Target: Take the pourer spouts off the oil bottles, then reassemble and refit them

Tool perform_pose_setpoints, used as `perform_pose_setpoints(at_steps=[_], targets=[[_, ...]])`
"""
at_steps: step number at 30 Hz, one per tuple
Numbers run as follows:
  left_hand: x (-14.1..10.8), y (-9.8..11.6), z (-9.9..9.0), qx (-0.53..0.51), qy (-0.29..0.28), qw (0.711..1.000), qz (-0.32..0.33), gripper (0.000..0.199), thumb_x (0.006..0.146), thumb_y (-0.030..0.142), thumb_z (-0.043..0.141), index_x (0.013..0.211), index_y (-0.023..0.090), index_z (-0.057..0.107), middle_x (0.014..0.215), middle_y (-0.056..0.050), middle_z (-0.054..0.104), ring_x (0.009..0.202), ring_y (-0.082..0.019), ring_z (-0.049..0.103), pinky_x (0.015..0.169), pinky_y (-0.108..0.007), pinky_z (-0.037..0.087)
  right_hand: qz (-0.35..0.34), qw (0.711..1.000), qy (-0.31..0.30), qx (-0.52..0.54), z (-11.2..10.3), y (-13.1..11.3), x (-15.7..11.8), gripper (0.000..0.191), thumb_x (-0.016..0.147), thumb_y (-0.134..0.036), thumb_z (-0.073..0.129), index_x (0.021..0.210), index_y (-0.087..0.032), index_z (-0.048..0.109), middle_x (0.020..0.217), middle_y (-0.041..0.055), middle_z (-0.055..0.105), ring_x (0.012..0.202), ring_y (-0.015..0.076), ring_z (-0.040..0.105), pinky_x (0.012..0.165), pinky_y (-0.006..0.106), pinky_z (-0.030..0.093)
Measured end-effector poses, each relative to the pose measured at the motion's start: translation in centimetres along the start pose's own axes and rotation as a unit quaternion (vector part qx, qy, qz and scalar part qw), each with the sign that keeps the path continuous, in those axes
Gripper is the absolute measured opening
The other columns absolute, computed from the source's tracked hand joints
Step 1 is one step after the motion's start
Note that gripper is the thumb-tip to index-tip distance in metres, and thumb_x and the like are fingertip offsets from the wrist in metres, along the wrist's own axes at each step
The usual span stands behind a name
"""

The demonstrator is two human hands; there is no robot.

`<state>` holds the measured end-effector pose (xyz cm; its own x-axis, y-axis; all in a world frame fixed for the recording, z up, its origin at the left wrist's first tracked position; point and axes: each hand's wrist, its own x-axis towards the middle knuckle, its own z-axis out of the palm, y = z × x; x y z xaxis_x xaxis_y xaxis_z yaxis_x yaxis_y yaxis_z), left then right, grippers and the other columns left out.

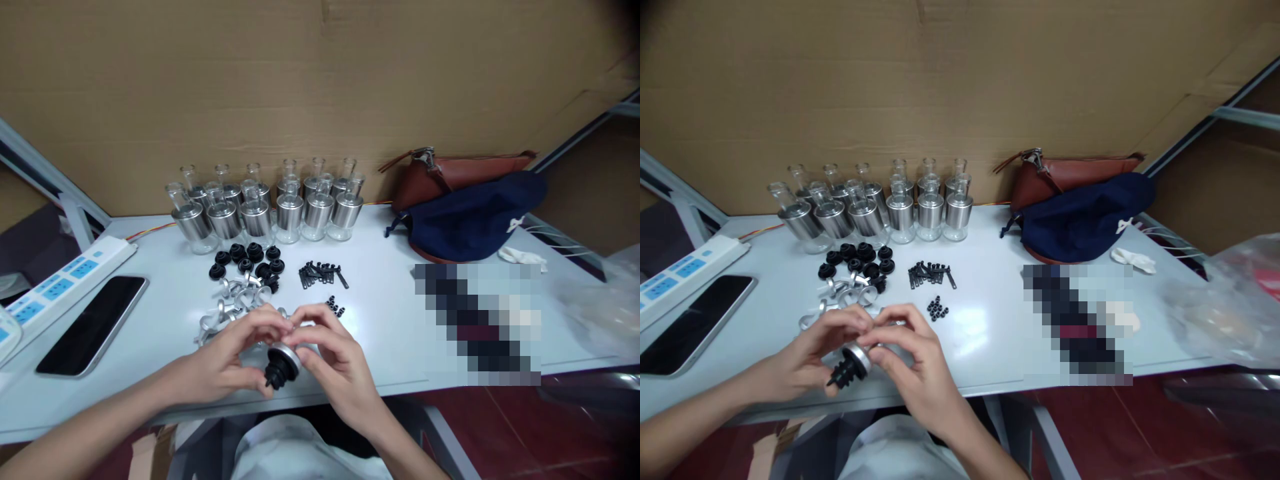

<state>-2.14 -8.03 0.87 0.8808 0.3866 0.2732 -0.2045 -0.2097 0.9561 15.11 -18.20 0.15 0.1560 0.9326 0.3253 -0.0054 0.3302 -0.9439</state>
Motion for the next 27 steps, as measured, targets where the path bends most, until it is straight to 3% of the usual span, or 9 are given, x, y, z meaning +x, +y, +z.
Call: perform_pose_setpoints(at_steps=[4, 7, 10, 16, 22, 27], targets=[[-0.3, 0.1, 0.4, -0.096, 0.004, 0.991, -0.092, 0.04, 0.086, 0.041, 0.065, 0.123, 0.034, 0.053, 0.103, -0.002, 0.058, 0.078, -0.011, 0.061, 0.07, -0.022, 0.05, 0.027, 0.997, 0.011, -0.067, 0.2, 0.2, 0.0, 0.016, 0.09, -0.024, 0.058, 0.096, -0.026, 0.073, 0.083, 0.0013, 0.053, 0.077, 0.0132, 0.053, 0.072, 0.024, 0.046], [-0.1, 0.3, 0.6, -0.14, 0.038, 0.98, -0.133, 0.032, 0.088, 0.039, 0.062, 0.117, 0.027, 0.055, 0.091, -0.001, 0.06, 0.064, -0.008, 0.059, 0.061, -0.019, 0.05, 0.095, 0.995, 0.011, -0.026, 0.5, -0.2, -0.2, 0.019, 0.092, -0.027, 0.054, 0.106, -0.023, 0.065, 0.072, -0.0019, 0.055, 0.065, 0.0117, 0.05, 0.062, 0.023, 0.042], [0.2, 0.3, 0.7, -0.152, 0.054, 0.975, -0.153, 0.034, 0.085, 0.039, 0.067, 0.113, 0.024, 0.055, 0.085, 0.0, 0.059, 0.064, -0.008, 0.056, 0.056, -0.016, 0.048, 0.152, 0.988, -0.005, 0.028, 0.9, -0.6, -0.3, 0.026, 0.088, -0.034, 0.058, 0.11, -0.02, 0.058, 0.071, -0.0021, 0.056, 0.062, 0.0116, 0.051, 0.057, 0.022, 0.039], [0.4, 0.7, 0.9, -0.124, 0.033, 0.981, -0.147, 0.03, 0.093, 0.039, 0.056, 0.119, 0.024, 0.054, 0.091, -0.002, 0.062, 0.07, -0.009, 0.058, 0.063, -0.018, 0.05, 0.196, 0.979, 0.001, 0.058, 1.3, -0.3, -0.3, 0.031, 0.085, -0.038, 0.059, 0.106, -0.015, 0.056, 0.072, 0.0002, 0.056, 0.056, 0.0107, 0.049, 0.052, 0.023, 0.039], [0.3, 0.8, 0.9, -0.072, 0.024, 0.988, -0.134, 0.031, 0.093, 0.037, 0.054, 0.118, 0.02, 0.05, 0.086, -0.003, 0.063, 0.072, -0.012, 0.06, 0.06, -0.02, 0.047, 0.191, 0.978, -0.012, 0.079, 1.3, -0.6, -0.2, 0.031, 0.083, -0.037, 0.059, 0.105, -0.015, 0.054, 0.072, 0.0005, 0.058, 0.057, 0.0119, 0.053, 0.056, 0.024, 0.044], [0.3, 0.7, 0.9, -0.017, 0.006, 0.993, -0.112, 0.025, 0.093, 0.028, 0.05, 0.115, 0.018, 0.047, 0.083, -0.004, 0.064, 0.073, -0.014, 0.062, 0.059, -0.022, 0.044, 0.215, 0.975, -0.017, 0.056, 1.7, -0.8, -0.2, 0.027, 0.078, -0.034, 0.06, 0.099, -0.018, 0.05, 0.064, -0.0027, 0.053, 0.054, 0.0117, 0.049, 0.054, 0.024, 0.04]])
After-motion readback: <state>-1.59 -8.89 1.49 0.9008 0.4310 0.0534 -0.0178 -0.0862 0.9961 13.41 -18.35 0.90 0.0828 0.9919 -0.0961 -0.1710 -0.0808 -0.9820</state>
